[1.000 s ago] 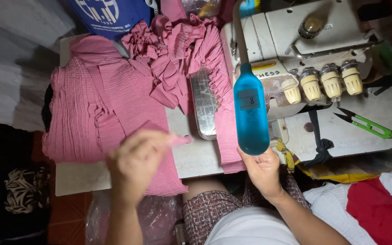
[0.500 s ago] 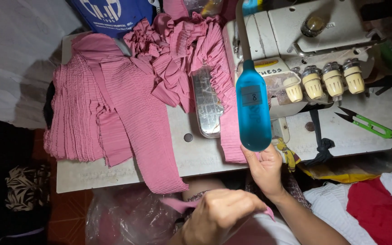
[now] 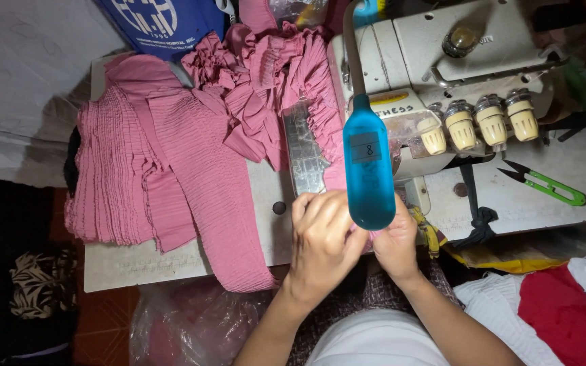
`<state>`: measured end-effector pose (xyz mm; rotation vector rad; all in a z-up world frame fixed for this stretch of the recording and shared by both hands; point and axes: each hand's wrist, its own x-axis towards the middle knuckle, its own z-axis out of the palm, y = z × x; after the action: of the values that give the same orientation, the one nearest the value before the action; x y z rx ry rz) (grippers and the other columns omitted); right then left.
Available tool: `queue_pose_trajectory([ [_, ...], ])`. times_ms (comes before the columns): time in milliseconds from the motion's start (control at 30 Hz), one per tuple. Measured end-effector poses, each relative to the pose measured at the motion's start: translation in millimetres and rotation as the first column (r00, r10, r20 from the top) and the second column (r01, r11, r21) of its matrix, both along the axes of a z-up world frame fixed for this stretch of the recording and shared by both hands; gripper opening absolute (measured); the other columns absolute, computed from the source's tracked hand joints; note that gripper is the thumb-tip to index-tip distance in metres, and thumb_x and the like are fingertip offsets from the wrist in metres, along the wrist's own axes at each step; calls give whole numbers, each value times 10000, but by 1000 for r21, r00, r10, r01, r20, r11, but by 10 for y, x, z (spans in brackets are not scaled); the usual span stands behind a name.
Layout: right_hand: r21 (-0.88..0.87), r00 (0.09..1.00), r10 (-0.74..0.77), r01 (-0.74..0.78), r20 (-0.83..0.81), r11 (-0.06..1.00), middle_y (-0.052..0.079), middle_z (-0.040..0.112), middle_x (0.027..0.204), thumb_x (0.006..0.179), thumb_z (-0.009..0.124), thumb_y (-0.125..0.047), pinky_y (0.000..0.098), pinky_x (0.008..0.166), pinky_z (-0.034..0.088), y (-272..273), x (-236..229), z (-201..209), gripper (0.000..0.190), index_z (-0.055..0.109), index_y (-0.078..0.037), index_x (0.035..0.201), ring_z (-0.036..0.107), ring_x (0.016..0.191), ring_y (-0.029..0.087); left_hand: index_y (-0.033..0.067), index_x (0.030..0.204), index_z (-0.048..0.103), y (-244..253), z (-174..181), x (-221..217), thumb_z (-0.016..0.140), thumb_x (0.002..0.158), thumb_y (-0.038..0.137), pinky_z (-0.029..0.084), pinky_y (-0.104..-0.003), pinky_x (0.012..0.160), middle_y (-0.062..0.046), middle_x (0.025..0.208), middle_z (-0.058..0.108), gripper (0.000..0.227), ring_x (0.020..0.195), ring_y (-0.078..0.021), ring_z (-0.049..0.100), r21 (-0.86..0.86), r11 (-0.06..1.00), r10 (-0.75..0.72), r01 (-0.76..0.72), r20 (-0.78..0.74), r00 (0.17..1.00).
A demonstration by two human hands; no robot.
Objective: Picking up, aligning, and stacking pink pleated fabric strips on a sewing machine table.
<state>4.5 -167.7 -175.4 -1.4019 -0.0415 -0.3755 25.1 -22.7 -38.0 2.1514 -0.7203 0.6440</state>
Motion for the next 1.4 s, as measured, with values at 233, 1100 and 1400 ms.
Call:
queue_pose_trajectory([
  [233, 19, 1000, 10, -11, 13, 1000, 171, 601, 1194, 967, 475, -89, 436, 977, 488, 164, -98, 651, 402, 406, 20, 1348, 591, 1098, 237, 48, 757, 616, -19, -13, 244, 678, 756, 15, 408, -454, 901, -86, 928, 672, 71, 1010, -292, 631, 2, 998, 60, -60, -1, 998],
  [1100, -202, 994, -91, 76, -66, 976, 135, 728, 1022, 839, 683, 43, 376, 876, 523, 181, -118, 676, 188, 724, -9, 1015, 633, 1018, 172, 209, 972, 665, 496, -94, 1134, 658, 865, 211, 520, -437, 766, -43, 890, 714, 107, 877, -316, 688, -150, 942, 229, -301, -369, 901],
  [1400, -303, 987, -70, 23, -145, 953, 120, 695, 1137, 884, 643, -61, 274, 993, 469, 185, -159, 811, 143, 682, 15, 999, 651, 1069, 179, -38, 1235, 602, 2211, -267, 2207, 494, 795, -270, 578, -466, 817, -245, 1108, 659, 509, 901, -366, 672, 661, 640, 546, -390, -34, 837],
])
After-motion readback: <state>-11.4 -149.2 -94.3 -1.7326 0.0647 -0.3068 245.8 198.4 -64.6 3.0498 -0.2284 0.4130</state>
